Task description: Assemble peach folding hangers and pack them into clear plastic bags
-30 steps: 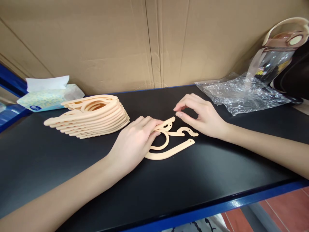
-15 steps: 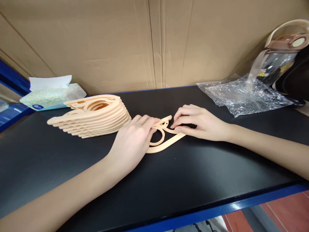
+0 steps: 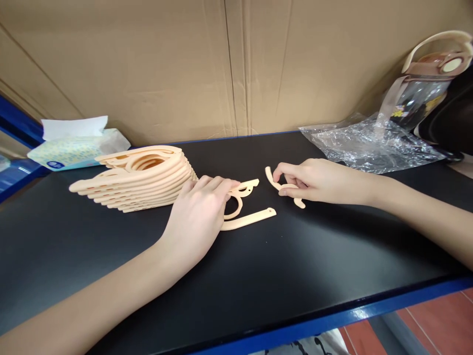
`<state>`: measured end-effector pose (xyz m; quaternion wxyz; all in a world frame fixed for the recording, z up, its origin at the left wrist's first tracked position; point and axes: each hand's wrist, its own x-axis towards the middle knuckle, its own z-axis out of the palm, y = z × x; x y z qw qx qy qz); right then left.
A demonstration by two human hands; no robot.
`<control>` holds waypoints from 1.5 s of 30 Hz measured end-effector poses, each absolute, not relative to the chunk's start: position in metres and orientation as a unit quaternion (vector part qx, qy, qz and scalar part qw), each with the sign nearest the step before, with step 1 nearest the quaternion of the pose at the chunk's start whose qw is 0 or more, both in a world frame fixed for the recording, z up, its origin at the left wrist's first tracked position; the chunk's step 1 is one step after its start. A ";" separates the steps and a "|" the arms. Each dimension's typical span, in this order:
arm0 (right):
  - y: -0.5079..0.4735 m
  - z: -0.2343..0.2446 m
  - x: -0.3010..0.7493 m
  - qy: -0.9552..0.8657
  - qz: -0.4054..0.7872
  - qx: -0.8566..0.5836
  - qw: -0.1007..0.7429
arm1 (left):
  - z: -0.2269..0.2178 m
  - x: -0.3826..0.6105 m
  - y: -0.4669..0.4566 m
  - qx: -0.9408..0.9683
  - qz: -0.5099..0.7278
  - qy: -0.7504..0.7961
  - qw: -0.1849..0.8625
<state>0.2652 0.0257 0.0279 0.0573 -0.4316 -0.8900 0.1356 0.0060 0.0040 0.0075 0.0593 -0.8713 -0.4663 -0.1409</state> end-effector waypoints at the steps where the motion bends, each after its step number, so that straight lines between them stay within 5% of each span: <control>1: 0.025 0.026 0.264 -0.889 0.127 -0.436 0.063 | 0.008 0.006 0.004 -0.871 -0.140 -0.468 0.060; 12: 0.020 0.031 0.260 -0.900 0.083 -0.407 0.134 | 0.005 0.006 0.005 -0.880 -0.149 -0.448 0.057; 22: 0.018 0.042 0.269 -0.926 0.191 -0.322 0.051 | 0.007 0.010 -0.004 -0.936 -0.168 -0.307 -0.046; 32: 0.012 0.028 0.254 -0.949 0.009 -0.282 0.141 | 0.004 0.009 0.003 -0.945 -0.115 -0.289 -0.097; 45: 0.013 0.012 0.249 -0.916 0.051 -0.362 0.166 | 0.007 0.010 0.000 -0.935 -0.168 -0.305 -0.074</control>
